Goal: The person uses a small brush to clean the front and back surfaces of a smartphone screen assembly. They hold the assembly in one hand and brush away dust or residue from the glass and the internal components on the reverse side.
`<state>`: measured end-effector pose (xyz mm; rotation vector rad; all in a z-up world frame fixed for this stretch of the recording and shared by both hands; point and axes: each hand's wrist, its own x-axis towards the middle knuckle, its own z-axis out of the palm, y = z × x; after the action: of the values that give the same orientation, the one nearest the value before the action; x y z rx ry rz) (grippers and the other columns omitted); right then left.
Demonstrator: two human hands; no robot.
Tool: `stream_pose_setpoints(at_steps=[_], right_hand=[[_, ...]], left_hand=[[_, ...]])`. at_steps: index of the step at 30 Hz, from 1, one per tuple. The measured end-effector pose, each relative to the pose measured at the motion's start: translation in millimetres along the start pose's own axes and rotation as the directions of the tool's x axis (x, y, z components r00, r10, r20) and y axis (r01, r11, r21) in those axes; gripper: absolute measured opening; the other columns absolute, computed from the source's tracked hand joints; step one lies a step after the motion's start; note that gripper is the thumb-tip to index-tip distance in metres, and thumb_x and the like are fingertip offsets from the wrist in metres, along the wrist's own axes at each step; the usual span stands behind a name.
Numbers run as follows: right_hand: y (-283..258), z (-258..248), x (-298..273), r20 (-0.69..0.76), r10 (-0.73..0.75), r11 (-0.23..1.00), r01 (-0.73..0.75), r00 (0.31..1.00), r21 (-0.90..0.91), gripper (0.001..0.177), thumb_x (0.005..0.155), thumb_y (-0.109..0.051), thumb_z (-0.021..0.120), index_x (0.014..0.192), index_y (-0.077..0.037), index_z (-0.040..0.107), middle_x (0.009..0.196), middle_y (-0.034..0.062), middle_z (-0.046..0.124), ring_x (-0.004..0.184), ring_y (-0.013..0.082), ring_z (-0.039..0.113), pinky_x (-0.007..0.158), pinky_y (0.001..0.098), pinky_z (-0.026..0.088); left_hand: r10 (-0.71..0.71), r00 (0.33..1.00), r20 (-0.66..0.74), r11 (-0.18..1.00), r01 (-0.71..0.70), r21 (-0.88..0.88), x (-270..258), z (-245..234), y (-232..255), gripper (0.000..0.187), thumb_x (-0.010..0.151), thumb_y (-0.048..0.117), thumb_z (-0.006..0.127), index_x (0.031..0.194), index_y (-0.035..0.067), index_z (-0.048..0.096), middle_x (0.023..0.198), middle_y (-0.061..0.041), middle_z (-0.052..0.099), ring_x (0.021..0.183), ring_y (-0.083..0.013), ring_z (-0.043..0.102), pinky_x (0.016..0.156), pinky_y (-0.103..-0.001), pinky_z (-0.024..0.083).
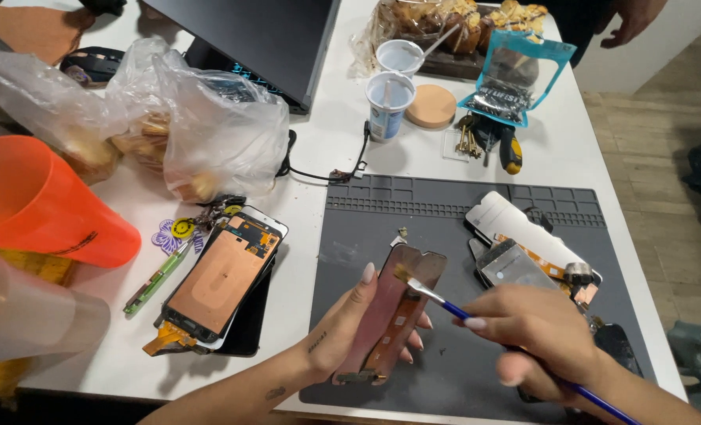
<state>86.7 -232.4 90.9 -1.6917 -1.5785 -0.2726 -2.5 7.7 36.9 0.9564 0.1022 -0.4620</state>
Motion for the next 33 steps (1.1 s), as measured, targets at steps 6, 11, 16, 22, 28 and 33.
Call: stream_pose_setpoints(at_steps=[6, 11, 16, 22, 28, 33], right_hand=[[-5, -4, -1, -0.187, 0.156, 0.982, -0.172, 0.97, -0.073, 0.049, 0.107, -0.03, 0.033, 0.077, -0.005, 0.063, 0.066, 0.0072, 0.067, 0.05, 0.0192, 0.062, 0.051, 0.03, 0.047], [3, -5, 1, -0.03, 0.137, 0.985, -0.139, 0.99, -0.106, 0.033, 0.104, -0.024, 0.045, 0.081, -0.005, 0.06, 0.073, 0.0073, 0.063, 0.052, 0.0255, 0.054, 0.051, 0.0351, 0.041], [7, 1, -6, -0.12, 0.057, 0.998, -0.056, 0.991, 0.014, 0.034, 0.109, -0.029, 0.039, 0.106, -0.007, 0.065, 0.086, 0.013, 0.076, 0.06, 0.0229, 0.068, 0.056, 0.0321, 0.053], [3, -6, -3, 0.068, 0.223, 0.951, -0.232, 0.972, 0.204, 0.044, 0.11, -0.035, 0.033, 0.092, -0.009, 0.064, 0.076, 0.0046, 0.076, 0.056, 0.0205, 0.068, 0.054, 0.0319, 0.053], [1, 6, 14, 0.055, -0.089, 0.968, 0.074, 0.994, 0.239, 0.036, 0.11, -0.027, 0.043, 0.093, -0.001, 0.063, 0.082, 0.014, 0.07, 0.055, 0.0291, 0.059, 0.05, 0.037, 0.043], [-12, 8, 27, 0.141, -0.092, 0.978, 0.063, 0.986, 0.201, 0.033, 0.109, -0.024, 0.045, 0.096, -0.001, 0.064, 0.086, 0.0133, 0.07, 0.055, 0.0312, 0.056, 0.048, 0.0393, 0.039]], left_hand=[[-0.016, 0.998, -0.065, 0.994, 0.008, -0.11, 1, -3, 2, 0.091, 0.09, 0.072, 0.036, 0.126, -0.006, 0.066, 0.112, -0.023, 0.072, 0.089, -0.0298, 0.072, 0.077, -0.043, 0.062], [0.015, 0.999, -0.037, 0.999, -0.017, -0.051, 0, -3, 5, 0.092, 0.09, 0.071, 0.036, 0.135, -0.004, 0.064, 0.111, -0.022, 0.073, 0.089, -0.0282, 0.073, 0.078, -0.041, 0.063], [-0.016, 1.0, -0.012, 0.987, 0.014, -0.16, 0, -2, 0, 0.089, 0.093, 0.071, 0.037, 0.137, -0.002, 0.062, 0.11, -0.02, 0.072, 0.088, -0.0268, 0.072, 0.078, -0.043, 0.062], [0.025, 1.0, -0.018, 0.991, -0.028, -0.13, 1, -8, -8, 0.087, 0.094, 0.069, 0.037, 0.135, -0.003, 0.063, 0.113, -0.023, 0.073, 0.092, -0.0295, 0.073, 0.082, -0.042, 0.06], [0.027, 1.0, 0.015, 0.99, -0.025, -0.135, 3, -4, -11, 0.075, 0.094, 0.067, 0.046, 0.142, 0.008, 0.048, 0.108, -0.019, 0.069, 0.084, -0.0263, 0.073, 0.071, -0.034, 0.061], [-0.016, 1.0, -0.006, 0.989, 0.015, -0.147, 6, -9, -22, 0.087, 0.097, 0.068, 0.038, 0.138, -0.005, 0.061, 0.114, -0.023, 0.072, 0.089, -0.0323, 0.073, 0.076, -0.04, 0.064]])
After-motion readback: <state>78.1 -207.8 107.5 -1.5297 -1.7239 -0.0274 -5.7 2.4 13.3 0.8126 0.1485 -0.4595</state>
